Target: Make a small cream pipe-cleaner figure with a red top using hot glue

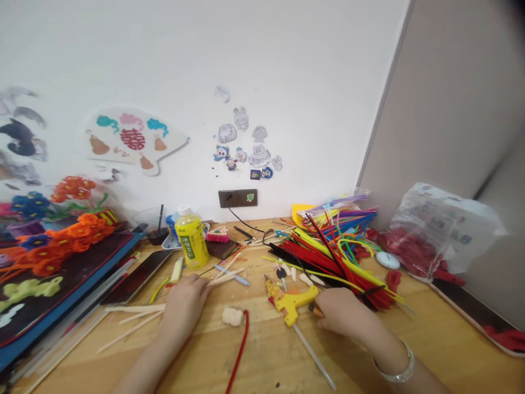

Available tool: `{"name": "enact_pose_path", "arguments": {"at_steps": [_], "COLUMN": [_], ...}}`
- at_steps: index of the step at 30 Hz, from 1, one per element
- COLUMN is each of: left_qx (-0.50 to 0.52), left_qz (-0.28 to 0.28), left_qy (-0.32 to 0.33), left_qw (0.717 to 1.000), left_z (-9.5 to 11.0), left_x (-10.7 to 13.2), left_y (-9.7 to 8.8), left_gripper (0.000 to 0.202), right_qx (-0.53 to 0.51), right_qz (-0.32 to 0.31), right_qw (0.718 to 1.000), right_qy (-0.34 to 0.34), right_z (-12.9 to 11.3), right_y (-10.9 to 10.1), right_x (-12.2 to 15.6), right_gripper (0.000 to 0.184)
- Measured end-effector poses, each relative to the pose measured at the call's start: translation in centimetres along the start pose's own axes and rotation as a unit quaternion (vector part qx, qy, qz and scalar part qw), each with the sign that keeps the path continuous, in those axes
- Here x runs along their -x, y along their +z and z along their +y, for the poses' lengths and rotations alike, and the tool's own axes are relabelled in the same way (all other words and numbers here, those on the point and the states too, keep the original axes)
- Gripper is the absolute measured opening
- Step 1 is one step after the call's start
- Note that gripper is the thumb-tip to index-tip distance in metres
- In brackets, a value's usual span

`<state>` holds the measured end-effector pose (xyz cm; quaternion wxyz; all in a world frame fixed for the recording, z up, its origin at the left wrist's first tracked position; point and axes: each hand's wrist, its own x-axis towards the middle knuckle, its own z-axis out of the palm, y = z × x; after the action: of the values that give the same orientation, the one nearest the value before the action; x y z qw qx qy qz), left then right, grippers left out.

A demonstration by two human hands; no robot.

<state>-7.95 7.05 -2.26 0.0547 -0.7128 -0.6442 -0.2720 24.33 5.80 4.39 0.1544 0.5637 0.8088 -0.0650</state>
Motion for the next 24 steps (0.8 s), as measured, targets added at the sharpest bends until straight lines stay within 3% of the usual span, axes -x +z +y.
{"name": "enact_pose_path", "arguments": {"at_steps": [5,10,14,16,18,20,24], "left_qx": [-0.069,-0.093,-0.082,-0.071,-0.052,0.02,0.133], "left_qz": [0.008,0.055,0.079,0.075,0.066,0.049,0.012], "left_qy": [0.023,0.047,0.094,0.128,0.168,0.227,0.231], "left_qw": [0.997,0.993,0.989,0.986,0.982,0.973,0.964], "left_z": [0.5,1.4,3.5,5.2,7.1,8.9,10.3], "left_x": [0.0,0.0,0.9,2.0,3.3,4.6,5.5], "left_y": [-0.1,-0.8,-1.7,-1.9,-1.9,-1.7,-1.7], "left_gripper": [0.035,0.039,0.031,0.029,0.024,0.022,0.019], "right_qx": [-0.007,-0.015,-0.04,-0.112,-0.28,-0.421,-0.568], "right_qz": [-0.013,-0.001,0.082,0.148,0.21,0.223,0.268], "right_qw": [1.0,0.999,0.995,0.981,0.915,0.832,0.717], "right_qy": [0.023,0.047,0.031,-0.048,-0.2,-0.283,-0.304], "right_z": [-0.5,-1.1,-1.7,-2.4,-3.5,-4.8,-6.4], "right_y": [0.2,0.5,0.2,0.5,1.5,2.8,4.3], "right_x": [0.0,-0.3,-0.4,-0.5,-0.7,-0.8,-1.2], "right_gripper": [0.021,0.021,0.028,0.034,0.04,0.032,0.032]}}
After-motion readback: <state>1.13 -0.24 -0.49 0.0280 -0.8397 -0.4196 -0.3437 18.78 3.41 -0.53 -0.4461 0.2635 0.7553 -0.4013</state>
